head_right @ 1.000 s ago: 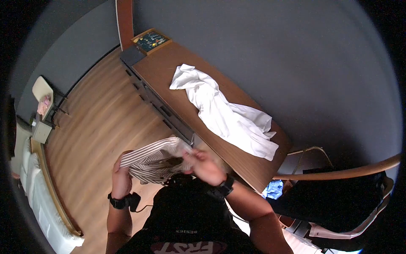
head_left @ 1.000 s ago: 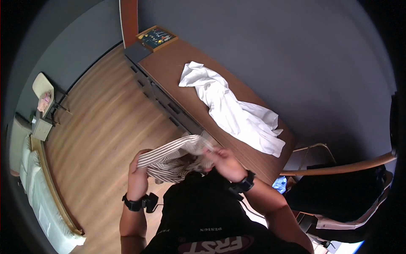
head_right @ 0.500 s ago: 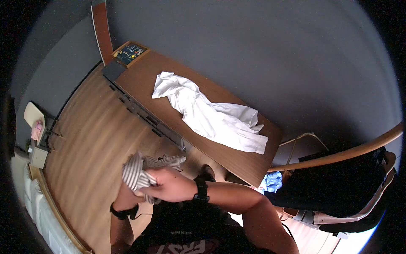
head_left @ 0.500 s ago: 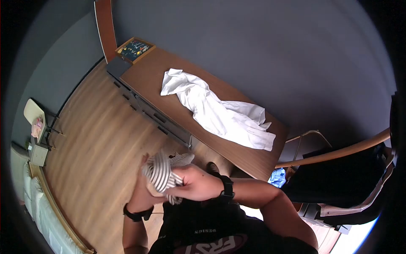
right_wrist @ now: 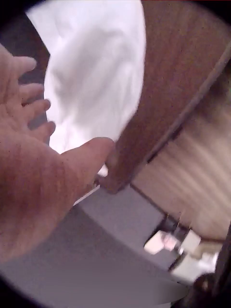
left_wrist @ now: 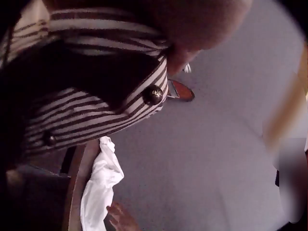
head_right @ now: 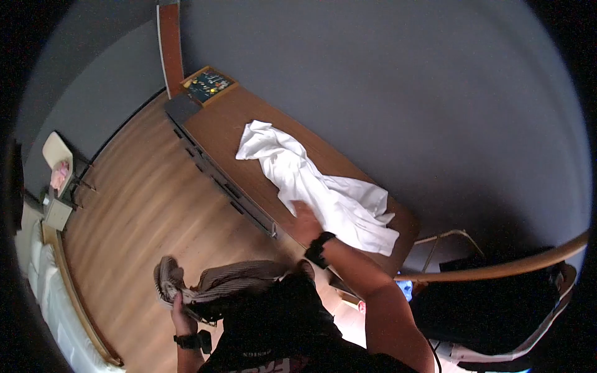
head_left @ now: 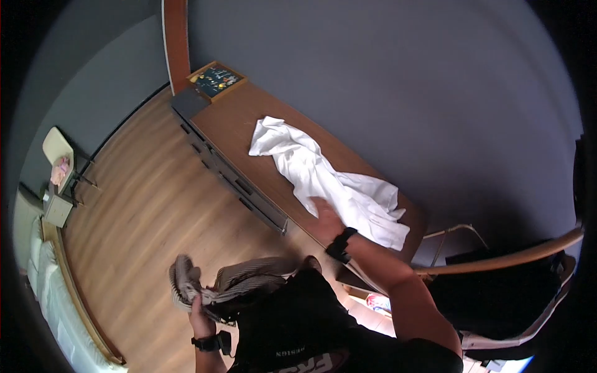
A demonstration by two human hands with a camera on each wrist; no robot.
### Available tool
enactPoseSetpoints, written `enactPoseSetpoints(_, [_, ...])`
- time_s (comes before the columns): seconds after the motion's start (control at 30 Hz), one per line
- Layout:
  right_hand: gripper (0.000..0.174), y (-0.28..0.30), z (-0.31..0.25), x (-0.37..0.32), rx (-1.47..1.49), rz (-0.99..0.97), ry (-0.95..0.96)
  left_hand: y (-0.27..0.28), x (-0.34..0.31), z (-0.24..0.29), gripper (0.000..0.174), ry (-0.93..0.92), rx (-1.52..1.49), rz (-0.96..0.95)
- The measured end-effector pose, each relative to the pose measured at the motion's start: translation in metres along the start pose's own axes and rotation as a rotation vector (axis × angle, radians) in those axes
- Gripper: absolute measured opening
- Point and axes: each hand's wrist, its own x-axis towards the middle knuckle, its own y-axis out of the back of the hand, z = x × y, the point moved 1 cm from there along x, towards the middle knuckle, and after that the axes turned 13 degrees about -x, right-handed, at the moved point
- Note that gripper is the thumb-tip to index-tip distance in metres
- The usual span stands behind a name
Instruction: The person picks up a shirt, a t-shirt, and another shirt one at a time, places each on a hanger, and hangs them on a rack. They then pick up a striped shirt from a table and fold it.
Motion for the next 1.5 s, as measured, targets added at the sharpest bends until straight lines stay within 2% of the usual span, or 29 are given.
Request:
enactPoseSetpoints(0.13, [0.094, -0.007, 0.099, 0.016, -0.547, -0.227, -0.278, -0.015, -0.027, 0.001, 0.040, -0.024, -0.118, 0.062])
enactPoseSetpoints(0.2, [0.085, 0.010, 0.110, 0.002, -0.526, -0.410, -0.430, -0.009, -0.029, -0.002, 0.039, 0.042, -0.137, 0.091])
enactPoseSetpoints(0.23, [0.071, -0.021, 0.148, -0.006, -0.501, -0.256, -0.393, -0.007, -0.028, -0.005, 0.039, 0.036, -0.143, 0.098])
enactPoseSetpoints(0.27, [0.051, -0.019, 0.151, -0.009, -0.463, -0.303, -0.381, -0.004, -0.025, -0.007, 0.038, 0.004, -0.129, 0.140])
enactPoseSetpoints(0.3, [0.041, -0.027, 0.162, -0.019, -0.448, -0.221, -0.339, -0.003, -0.022, -0.007, 0.037, -0.028, -0.114, 0.181])
enactPoseSetpoints(0.43, [0.038, -0.019, 0.184, -0.068, -0.407, -0.400, -0.452, -0.010, -0.016, -0.004, 0.034, -0.031, -0.118, 0.217])
enactPoseSetpoints(0.5, [0.042, -0.005, 0.198, -0.096, -0.467, -0.622, -0.487, -0.013, -0.022, -0.006, 0.034, -0.073, -0.123, 0.248])
enactPoseSetpoints(0.53, [0.044, 0.009, 0.201, -0.106, -0.469, -0.753, -0.449, -0.014, -0.024, -0.008, 0.034, -0.070, -0.127, 0.255])
enactPoseSetpoints(0.6, [0.038, 0.005, 0.233, -0.119, -0.551, -0.840, -0.315, -0.013, -0.023, -0.011, 0.034, -0.079, -0.135, 0.312])
enactPoseSetpoints(0.63, [0.035, 0.035, 0.213, -0.109, -0.474, -0.857, -0.293, -0.018, -0.024, -0.012, 0.034, -0.078, -0.136, 0.319])
enactPoseSetpoints(0.7, [0.034, 0.037, 0.217, -0.080, -0.444, -0.657, -0.358, -0.031, -0.030, -0.013, 0.035, -0.072, -0.159, 0.303])
enactPoseSetpoints(0.77, [0.035, 0.038, 0.217, -0.032, -0.450, -0.417, -0.199, -0.033, -0.034, -0.017, 0.034, -0.072, -0.153, 0.326])
enactPoseSetpoints(0.83, [0.033, 0.089, 0.129, 0.022, -0.405, -0.351, -0.348, -0.035, -0.037, -0.023, 0.033, -0.108, -0.145, 0.332])
enactPoseSetpoints(0.87, [0.035, 0.077, 0.125, 0.043, -0.259, -0.171, -0.257, -0.042, -0.041, -0.023, 0.033, -0.119, -0.145, 0.334])
enactPoseSetpoints(0.9, [0.036, 0.065, 0.121, 0.063, -0.111, 0.009, -0.163, -0.051, -0.047, -0.022, 0.033, -0.134, -0.140, 0.359])
enactPoseSetpoints(0.93, [0.040, 0.069, 0.093, 0.082, -0.054, 0.014, -0.219, -0.057, -0.050, -0.021, 0.033, -0.151, -0.136, 0.383])
enactPoseSetpoints(0.97, [0.053, 0.047, 0.095, 0.107, -0.044, 0.006, -0.123, -0.049, -0.054, -0.023, 0.032, -0.121, -0.159, 0.362])
enactPoseSetpoints(1.03, [0.084, 0.025, 0.070, 0.133, -0.139, 0.012, -0.101, -0.045, -0.064, -0.027, 0.032, -0.150, -0.141, 0.367])
enactPoseSetpoints(1.07, [0.084, 0.011, 0.067, 0.141, -0.135, 0.019, -0.085, -0.043, -0.068, -0.029, 0.031, -0.168, -0.120, 0.370])
enactPoseSetpoints(1.13, [0.112, -0.018, 0.065, 0.148, -0.124, -0.167, -0.167, -0.034, -0.074, -0.034, 0.040, -0.196, -0.154, 0.380])
enactPoseSetpoints(1.2, [0.120, -0.038, 0.068, 0.140, -0.229, -0.401, -0.185, -0.028, -0.082, -0.035, 0.042, -0.179, 0.042, 0.366])
enactPoseSetpoints(1.27, [0.096, -0.073, 0.086, 0.130, -0.246, -0.246, -0.144, -0.039, -0.080, -0.035, 0.040, -0.343, 0.481, 0.375])
enactPoseSetpoints(1.3, [0.096, -0.067, 0.085, 0.125, -0.246, -0.244, -0.139, -0.034, -0.074, -0.040, 0.033, -0.378, 0.505, 0.393])
enactPoseSetpoints(1.33, [0.075, -0.059, 0.087, 0.116, -0.161, -0.276, -0.160, -0.042, -0.073, -0.033, 0.033, -0.380, 0.503, 0.393])
enactPoseSetpoints(1.37, [0.056, -0.055, 0.093, 0.108, -0.074, -0.307, -0.184, -0.057, -0.070, -0.021, 0.030, -0.394, 0.832, 0.325])
enactPoseSetpoints(1.4, [0.056, -0.050, 0.101, 0.101, -0.072, -0.302, -0.191, -0.065, -0.066, -0.014, 0.026, -0.403, 1.161, 0.241])
enactPoseSetpoints(1.43, [0.042, -0.043, 0.112, 0.094, 0.043, -0.175, -0.168, -0.050, -0.053, -0.016, 0.025, -0.456, 1.177, 0.187])
enactPoseSetpoints(1.47, [0.029, -0.029, 0.119, 0.087, 0.155, -0.046, -0.144, -0.088, -0.048, -0.001, 0.025, -0.420, 1.044, 0.150])
enactPoseSetpoints(1.5, [0.030, -0.016, 0.131, 0.076, 0.359, -0.040, -0.262, -0.093, -0.036, -0.001, 0.024, -0.368, 0.845, 0.152])
